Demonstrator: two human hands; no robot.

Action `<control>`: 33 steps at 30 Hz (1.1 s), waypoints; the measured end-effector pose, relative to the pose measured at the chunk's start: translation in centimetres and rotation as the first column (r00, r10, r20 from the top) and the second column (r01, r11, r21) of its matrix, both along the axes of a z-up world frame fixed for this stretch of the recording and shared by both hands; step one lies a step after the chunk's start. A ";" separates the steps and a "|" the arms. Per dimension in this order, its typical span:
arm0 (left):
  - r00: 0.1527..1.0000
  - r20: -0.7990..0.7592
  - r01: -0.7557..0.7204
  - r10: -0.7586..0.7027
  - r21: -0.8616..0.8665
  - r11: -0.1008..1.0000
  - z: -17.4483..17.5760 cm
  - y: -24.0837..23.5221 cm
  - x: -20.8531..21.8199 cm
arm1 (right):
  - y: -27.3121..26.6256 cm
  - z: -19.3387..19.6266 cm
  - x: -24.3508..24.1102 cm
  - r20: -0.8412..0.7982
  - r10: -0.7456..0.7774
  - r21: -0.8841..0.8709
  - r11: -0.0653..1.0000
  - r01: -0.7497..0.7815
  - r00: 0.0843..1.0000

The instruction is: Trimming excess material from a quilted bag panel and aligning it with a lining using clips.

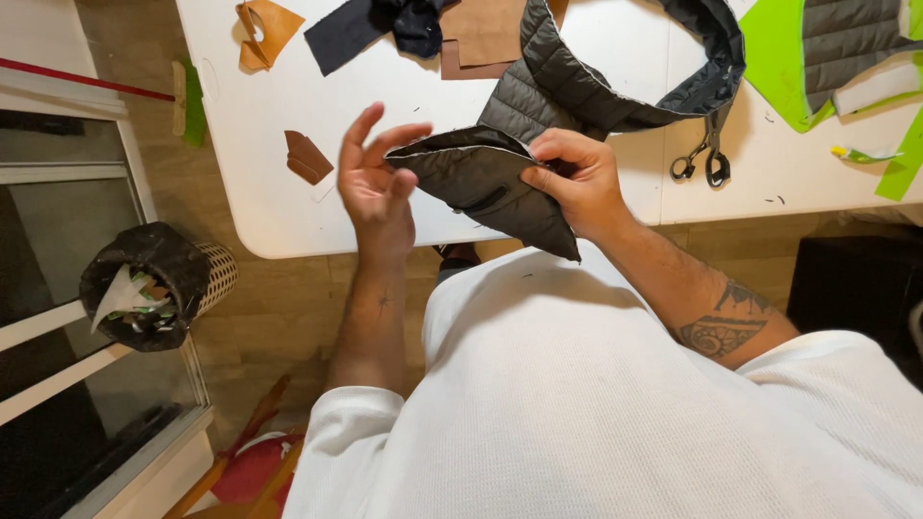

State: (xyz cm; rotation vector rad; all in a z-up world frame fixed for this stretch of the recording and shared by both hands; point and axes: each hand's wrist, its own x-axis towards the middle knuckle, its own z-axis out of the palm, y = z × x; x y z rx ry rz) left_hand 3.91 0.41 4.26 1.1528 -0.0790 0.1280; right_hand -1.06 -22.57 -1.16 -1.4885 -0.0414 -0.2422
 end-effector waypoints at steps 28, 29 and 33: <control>0.997 -0.029 0.066 -0.068 -0.050 0.997 0.9 -2.4 -0.1 | 2.0 4.7 0.8 0.238 0.077 -0.237 0.971 -0.019 0.968; 0.997 -0.028 0.064 -0.066 -0.049 0.997 0.5 -2.4 -0.1 | 2.0 4.8 0.8 0.238 0.079 -0.237 0.971 -0.021 0.968; 0.999 -0.021 0.029 -0.030 -0.001 1.000 0.9 -2.9 -0.4 | 1.6 4.4 0.9 0.227 0.124 -0.226 0.972 -0.072 0.966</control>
